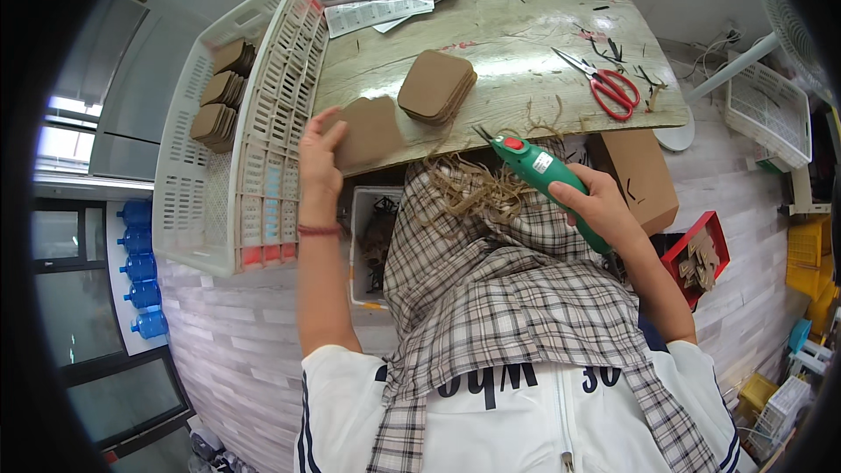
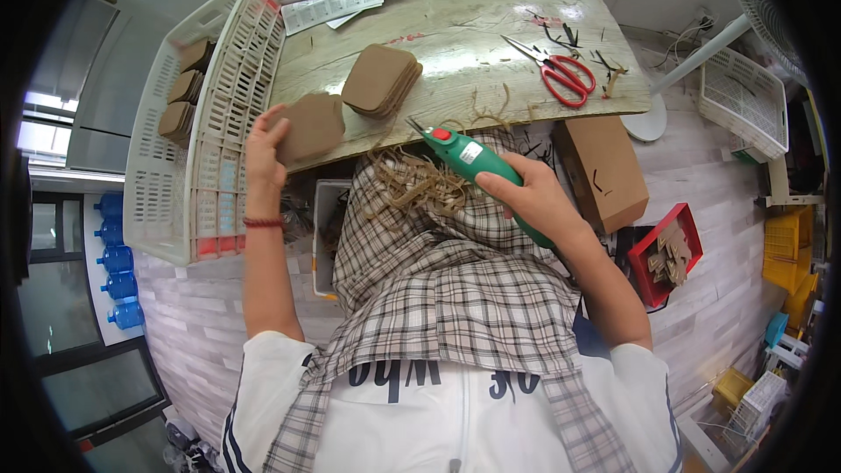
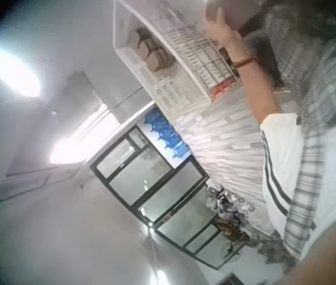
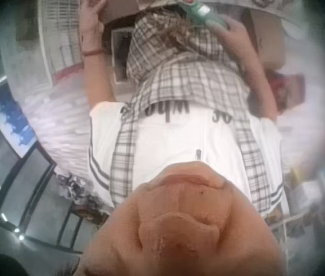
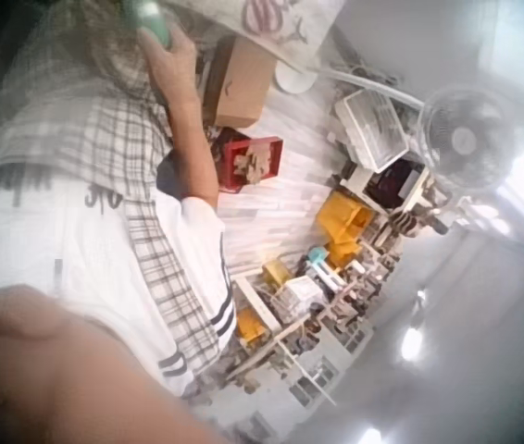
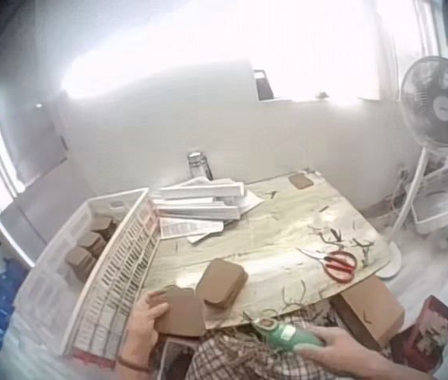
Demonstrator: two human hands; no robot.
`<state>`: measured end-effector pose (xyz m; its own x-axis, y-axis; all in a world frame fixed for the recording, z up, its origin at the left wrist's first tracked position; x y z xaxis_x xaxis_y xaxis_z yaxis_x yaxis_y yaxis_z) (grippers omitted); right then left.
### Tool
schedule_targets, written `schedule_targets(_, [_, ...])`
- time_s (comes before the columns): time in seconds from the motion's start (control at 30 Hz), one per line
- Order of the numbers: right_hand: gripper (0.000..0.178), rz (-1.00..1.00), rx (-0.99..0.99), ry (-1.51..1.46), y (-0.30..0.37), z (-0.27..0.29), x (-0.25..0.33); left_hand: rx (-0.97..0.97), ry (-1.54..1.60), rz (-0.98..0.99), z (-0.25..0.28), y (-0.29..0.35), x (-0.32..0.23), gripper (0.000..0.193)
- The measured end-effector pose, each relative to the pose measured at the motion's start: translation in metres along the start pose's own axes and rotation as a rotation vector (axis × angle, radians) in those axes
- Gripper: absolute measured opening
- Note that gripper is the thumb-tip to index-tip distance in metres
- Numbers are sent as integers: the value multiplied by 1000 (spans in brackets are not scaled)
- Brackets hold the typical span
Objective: The person uses a green rotary tool to trim the edges of small brown cardboard pieces. They pick up each piece from a white basket, smooth the edges with the tool, and place the finished pieces back into the basket.
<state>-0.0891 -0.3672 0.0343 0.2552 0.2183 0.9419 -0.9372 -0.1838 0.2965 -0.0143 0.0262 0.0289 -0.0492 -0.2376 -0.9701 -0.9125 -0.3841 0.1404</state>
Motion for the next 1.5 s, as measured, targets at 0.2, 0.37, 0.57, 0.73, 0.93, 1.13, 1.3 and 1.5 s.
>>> schedule_targets(0.2, [38,11,-31,33,-1,2,-9,-290,-1217,-606,44,-46,-14,48])
schedule_targets(0.37, [37,7,-92,40,0,10,-19,-184,-1470,-1064,-86,-9,0,57])
schedule_targets(0.57, [36,48,-131,36,5,16,-16,-104,-1442,-766,-122,-14,26,54])
schedule_targets(0.73, [36,37,-138,61,4,18,-20,-181,-1019,-897,-129,12,-7,36])
schedule_targets(0.93, [35,70,-175,12,4,21,-8,-17,167,-224,-124,4,26,19])
schedule_targets(1.13, [33,123,-240,-58,5,22,20,23,812,83,-165,38,33,39])
schedule_targets(1.3, [35,118,-254,-86,6,23,31,19,963,143,-184,52,36,41])
schedule_targets(1.5, [36,128,-232,-117,8,20,34,74,1026,192,-194,54,48,45])
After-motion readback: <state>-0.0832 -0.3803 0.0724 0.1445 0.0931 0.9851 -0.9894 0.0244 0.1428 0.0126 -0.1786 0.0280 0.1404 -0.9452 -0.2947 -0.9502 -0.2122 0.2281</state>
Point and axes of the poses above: each hand's wrist, its own y-axis away from the middle knuckle, its own z-axis out of the back of the hand, x = y × z, the point moved 10 cm from there along -y, towards the middle knuckle, and after that the axes turned 8 degrees about -x, right-handed, at the moved point
